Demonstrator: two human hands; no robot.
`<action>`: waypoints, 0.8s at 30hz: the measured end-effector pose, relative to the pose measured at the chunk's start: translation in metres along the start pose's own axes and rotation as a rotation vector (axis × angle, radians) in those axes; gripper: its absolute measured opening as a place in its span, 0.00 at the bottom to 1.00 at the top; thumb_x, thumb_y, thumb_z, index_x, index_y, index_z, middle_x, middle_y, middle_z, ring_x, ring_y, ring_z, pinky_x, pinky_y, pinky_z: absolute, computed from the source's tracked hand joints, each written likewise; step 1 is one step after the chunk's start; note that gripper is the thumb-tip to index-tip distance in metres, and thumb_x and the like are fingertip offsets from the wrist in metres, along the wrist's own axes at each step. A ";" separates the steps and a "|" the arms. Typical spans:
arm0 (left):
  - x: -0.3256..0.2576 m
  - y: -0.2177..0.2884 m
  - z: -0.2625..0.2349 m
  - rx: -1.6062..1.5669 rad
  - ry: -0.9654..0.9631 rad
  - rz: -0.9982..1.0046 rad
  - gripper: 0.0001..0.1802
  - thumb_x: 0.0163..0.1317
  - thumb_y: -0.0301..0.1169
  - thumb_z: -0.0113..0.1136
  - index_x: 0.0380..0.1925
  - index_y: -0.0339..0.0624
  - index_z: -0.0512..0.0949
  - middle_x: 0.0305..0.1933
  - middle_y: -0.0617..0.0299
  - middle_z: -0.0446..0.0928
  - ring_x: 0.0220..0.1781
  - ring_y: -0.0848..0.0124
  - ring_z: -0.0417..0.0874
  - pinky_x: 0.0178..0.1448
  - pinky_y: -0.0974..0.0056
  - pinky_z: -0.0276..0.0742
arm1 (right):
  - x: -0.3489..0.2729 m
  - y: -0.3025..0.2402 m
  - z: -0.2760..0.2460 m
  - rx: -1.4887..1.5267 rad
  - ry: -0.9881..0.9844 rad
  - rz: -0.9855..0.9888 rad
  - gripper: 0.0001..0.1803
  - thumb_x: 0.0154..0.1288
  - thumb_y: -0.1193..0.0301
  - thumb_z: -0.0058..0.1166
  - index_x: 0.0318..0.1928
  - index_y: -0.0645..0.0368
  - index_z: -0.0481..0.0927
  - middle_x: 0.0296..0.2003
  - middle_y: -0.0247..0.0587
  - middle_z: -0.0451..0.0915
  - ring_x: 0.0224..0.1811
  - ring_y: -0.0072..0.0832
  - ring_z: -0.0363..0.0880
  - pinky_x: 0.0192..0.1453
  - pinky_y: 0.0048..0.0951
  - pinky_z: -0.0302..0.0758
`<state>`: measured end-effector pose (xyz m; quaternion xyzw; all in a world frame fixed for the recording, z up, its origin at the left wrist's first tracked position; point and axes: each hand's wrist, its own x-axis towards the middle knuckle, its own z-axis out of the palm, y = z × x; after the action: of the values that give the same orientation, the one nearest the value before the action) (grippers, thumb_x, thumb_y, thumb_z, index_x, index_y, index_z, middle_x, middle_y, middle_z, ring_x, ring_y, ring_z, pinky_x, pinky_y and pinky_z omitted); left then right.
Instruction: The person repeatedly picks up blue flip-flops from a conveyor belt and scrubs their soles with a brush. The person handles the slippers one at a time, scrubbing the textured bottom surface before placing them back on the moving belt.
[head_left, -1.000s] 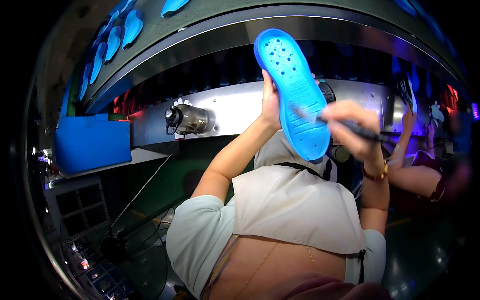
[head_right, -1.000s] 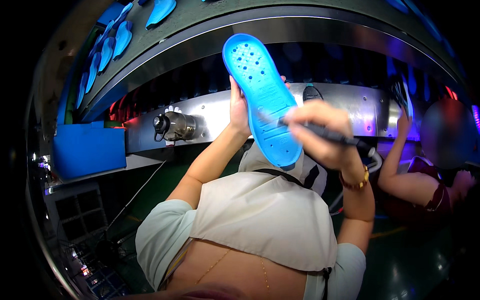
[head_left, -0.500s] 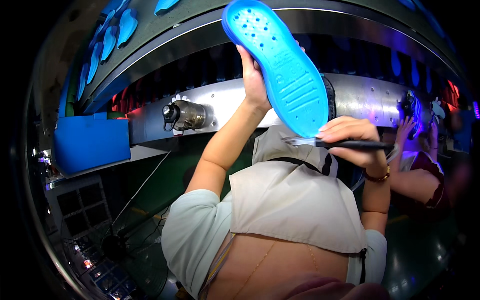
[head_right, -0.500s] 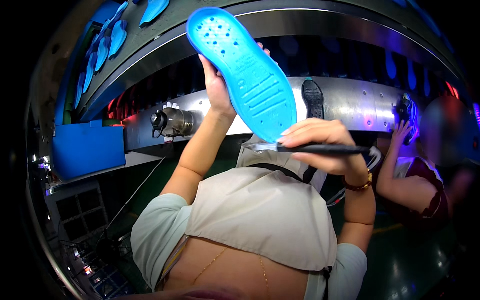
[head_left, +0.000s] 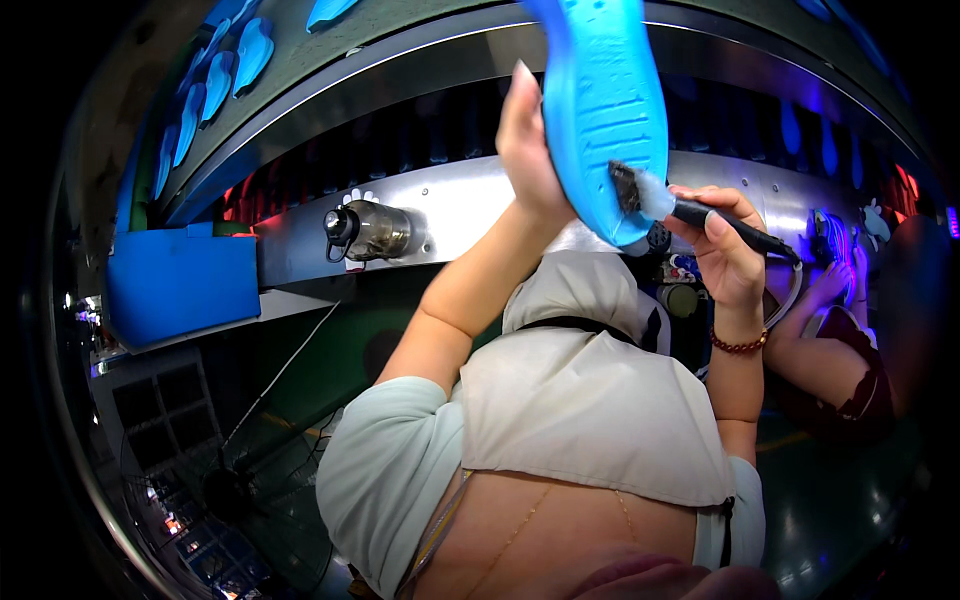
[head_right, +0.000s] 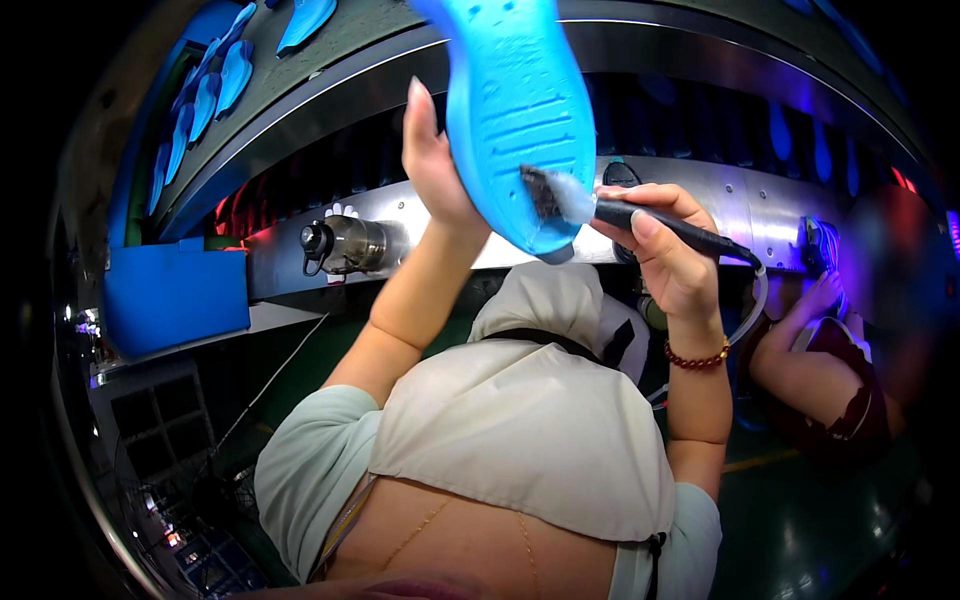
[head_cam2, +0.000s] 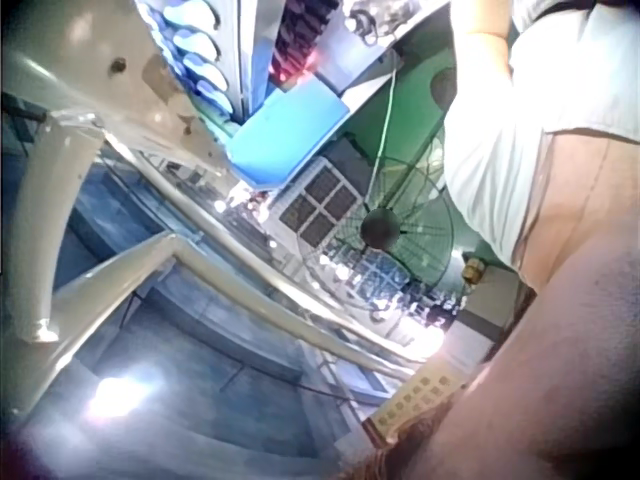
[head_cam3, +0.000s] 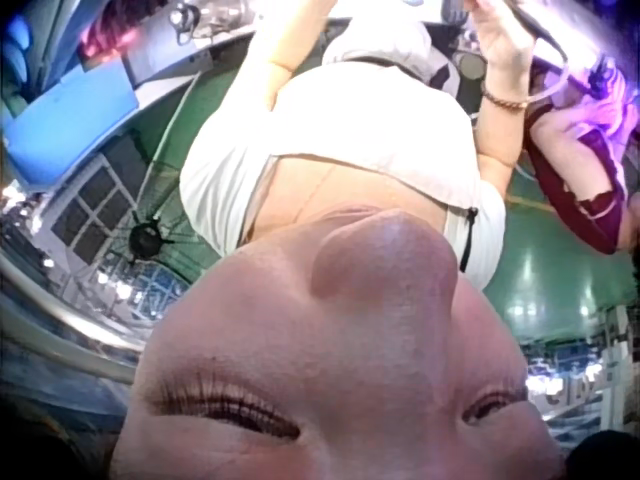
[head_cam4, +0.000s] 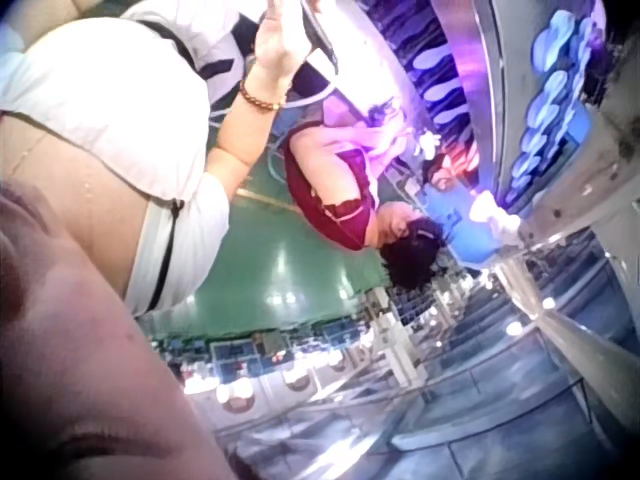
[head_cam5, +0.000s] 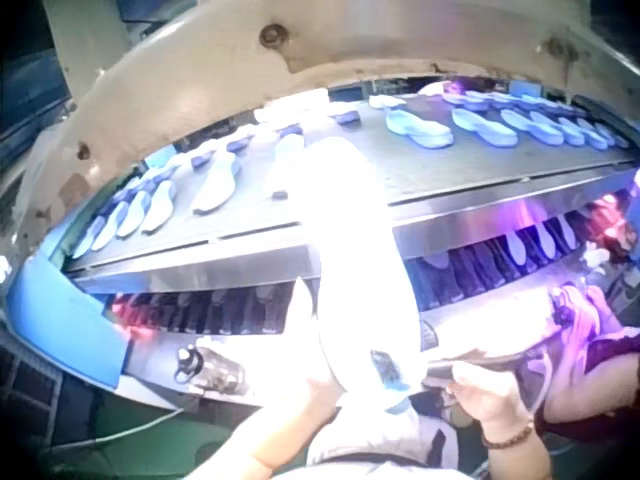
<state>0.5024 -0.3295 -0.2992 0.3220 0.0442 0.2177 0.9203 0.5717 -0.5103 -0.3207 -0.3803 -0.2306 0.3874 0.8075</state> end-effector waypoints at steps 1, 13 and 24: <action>-0.012 -0.012 0.009 -0.112 -0.053 -0.014 0.33 0.61 0.51 0.35 0.56 0.35 0.59 0.53 0.45 0.67 0.51 0.53 0.73 0.57 0.45 0.65 | -0.001 -0.001 0.009 0.096 0.106 0.010 0.10 0.56 0.77 0.48 0.39 0.70 0.72 0.42 0.52 0.75 0.46 0.35 0.74 0.53 0.31 0.68; 0.008 -0.024 -0.022 -0.218 0.052 -0.125 0.26 0.58 0.44 0.40 0.49 0.35 0.66 0.45 0.48 0.74 0.44 0.57 0.77 0.49 0.52 0.74 | 0.013 -0.025 0.008 -0.675 -0.303 -0.205 0.10 0.51 0.83 0.51 0.37 0.69 0.77 0.34 0.45 0.79 0.35 0.22 0.76 0.40 0.20 0.71; 0.020 -0.003 -0.025 -0.289 -0.122 -0.599 0.20 0.57 0.36 0.48 0.43 0.29 0.72 0.41 0.45 0.75 0.41 0.60 0.79 0.50 0.57 0.74 | 0.021 -0.045 0.008 -1.038 -0.468 -0.287 0.11 0.48 0.81 0.56 0.36 0.63 0.78 0.36 0.46 0.79 0.40 0.35 0.79 0.44 0.29 0.74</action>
<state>0.5161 -0.3089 -0.3198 0.1734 0.0506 -0.0781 0.9804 0.5993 -0.5085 -0.2789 -0.5953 -0.6115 0.1840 0.4876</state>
